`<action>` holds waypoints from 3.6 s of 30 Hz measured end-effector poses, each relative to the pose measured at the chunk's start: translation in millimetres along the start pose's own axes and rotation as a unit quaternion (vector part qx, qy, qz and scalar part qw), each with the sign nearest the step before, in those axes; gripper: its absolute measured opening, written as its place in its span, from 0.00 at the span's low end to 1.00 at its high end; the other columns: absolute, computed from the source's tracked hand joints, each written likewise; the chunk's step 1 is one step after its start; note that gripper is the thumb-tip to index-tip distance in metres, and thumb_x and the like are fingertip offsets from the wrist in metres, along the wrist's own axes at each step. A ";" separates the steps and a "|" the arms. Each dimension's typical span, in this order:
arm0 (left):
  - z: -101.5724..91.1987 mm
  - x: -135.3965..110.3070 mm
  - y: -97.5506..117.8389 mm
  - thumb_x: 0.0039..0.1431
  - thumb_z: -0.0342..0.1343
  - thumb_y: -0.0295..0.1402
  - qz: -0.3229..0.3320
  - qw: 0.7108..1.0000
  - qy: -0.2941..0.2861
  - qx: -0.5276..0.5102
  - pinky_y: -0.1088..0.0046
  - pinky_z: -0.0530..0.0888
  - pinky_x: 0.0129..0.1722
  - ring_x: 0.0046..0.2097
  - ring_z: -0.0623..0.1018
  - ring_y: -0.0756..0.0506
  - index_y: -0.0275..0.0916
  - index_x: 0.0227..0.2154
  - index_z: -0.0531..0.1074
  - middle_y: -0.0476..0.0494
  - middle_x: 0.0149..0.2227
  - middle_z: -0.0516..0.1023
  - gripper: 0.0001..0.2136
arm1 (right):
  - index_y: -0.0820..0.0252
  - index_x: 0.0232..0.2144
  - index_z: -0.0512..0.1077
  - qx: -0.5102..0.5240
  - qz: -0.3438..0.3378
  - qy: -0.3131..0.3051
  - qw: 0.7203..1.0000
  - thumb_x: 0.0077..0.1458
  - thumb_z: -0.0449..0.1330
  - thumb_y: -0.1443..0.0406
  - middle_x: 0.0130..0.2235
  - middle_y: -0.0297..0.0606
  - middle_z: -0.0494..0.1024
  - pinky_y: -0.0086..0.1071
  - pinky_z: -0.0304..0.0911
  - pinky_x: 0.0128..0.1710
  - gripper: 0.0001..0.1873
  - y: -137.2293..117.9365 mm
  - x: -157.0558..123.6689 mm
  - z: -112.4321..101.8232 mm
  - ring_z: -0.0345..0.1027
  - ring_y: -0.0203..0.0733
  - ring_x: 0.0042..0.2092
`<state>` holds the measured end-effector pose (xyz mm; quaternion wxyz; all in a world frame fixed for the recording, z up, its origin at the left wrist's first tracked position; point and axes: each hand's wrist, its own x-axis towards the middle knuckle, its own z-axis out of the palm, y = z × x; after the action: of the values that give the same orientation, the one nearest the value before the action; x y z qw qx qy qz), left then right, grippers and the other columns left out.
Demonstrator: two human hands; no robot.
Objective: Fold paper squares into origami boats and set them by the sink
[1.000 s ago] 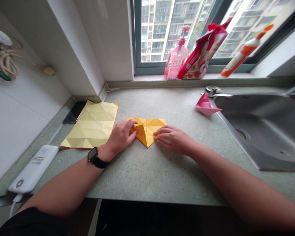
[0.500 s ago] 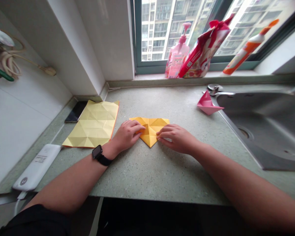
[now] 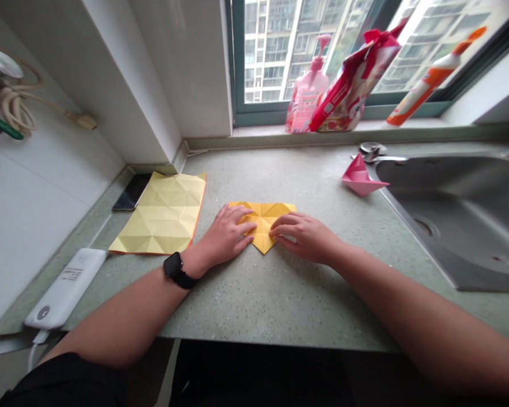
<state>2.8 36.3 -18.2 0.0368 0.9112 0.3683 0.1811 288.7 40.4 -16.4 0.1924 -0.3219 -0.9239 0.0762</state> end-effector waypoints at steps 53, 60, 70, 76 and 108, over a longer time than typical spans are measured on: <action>-25.2 -16.6 7.6 0.74 0.58 0.31 -0.130 0.982 -0.045 0.125 0.52 0.76 0.51 0.47 0.85 0.36 0.39 0.45 0.85 0.39 0.52 0.88 0.10 | 0.45 0.59 0.83 0.008 -0.022 -0.045 0.999 0.69 0.66 0.64 0.62 0.39 0.83 0.51 0.73 0.61 0.19 -3.8 -1.9 9.6 0.76 0.52 0.60; -32.3 -19.2 -2.3 0.73 0.56 0.32 -0.158 0.973 -0.033 0.163 0.51 0.76 0.52 0.46 0.83 0.35 0.38 0.40 0.84 0.36 0.42 0.88 0.11 | 0.45 0.58 0.83 0.014 -0.019 -0.043 0.999 0.68 0.67 0.64 0.62 0.40 0.83 0.53 0.73 0.62 0.18 -4.1 -1.4 10.1 0.76 0.52 0.59; -25.2 -17.1 18.5 0.76 0.55 0.32 -0.054 0.995 0.003 0.080 0.55 0.78 0.59 0.56 0.80 0.37 0.35 0.55 0.78 0.34 0.55 0.82 0.12 | 0.44 0.59 0.82 0.003 -0.022 -0.044 0.999 0.68 0.67 0.65 0.62 0.39 0.83 0.51 0.73 0.62 0.19 -5.5 -0.5 9.4 0.76 0.51 0.59; -20.0 -16.4 26.5 0.76 0.56 0.35 -0.069 0.995 -0.051 0.054 0.56 0.80 0.54 0.53 0.80 0.36 0.37 0.54 0.78 0.34 0.54 0.80 0.11 | 0.45 0.59 0.82 0.007 -0.020 -0.042 0.999 0.67 0.67 0.65 0.62 0.41 0.83 0.51 0.72 0.62 0.20 -5.6 -0.7 10.2 0.75 0.52 0.59; -14.5 -15.9 32.6 0.75 0.60 0.39 0.071 0.994 -0.077 -0.011 0.43 0.68 0.70 0.65 0.75 0.33 0.46 0.59 0.81 0.36 0.64 0.77 0.14 | 0.47 0.60 0.82 -0.051 0.030 0.001 0.998 0.74 0.60 0.63 0.64 0.37 0.82 0.54 0.67 0.67 0.17 10.8 5.6 15.7 0.74 0.53 0.65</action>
<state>8.5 0.8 -2.9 0.0621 0.9458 0.2969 0.1162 284.5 52.1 -31.9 0.1741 -0.3589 -0.9163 0.0349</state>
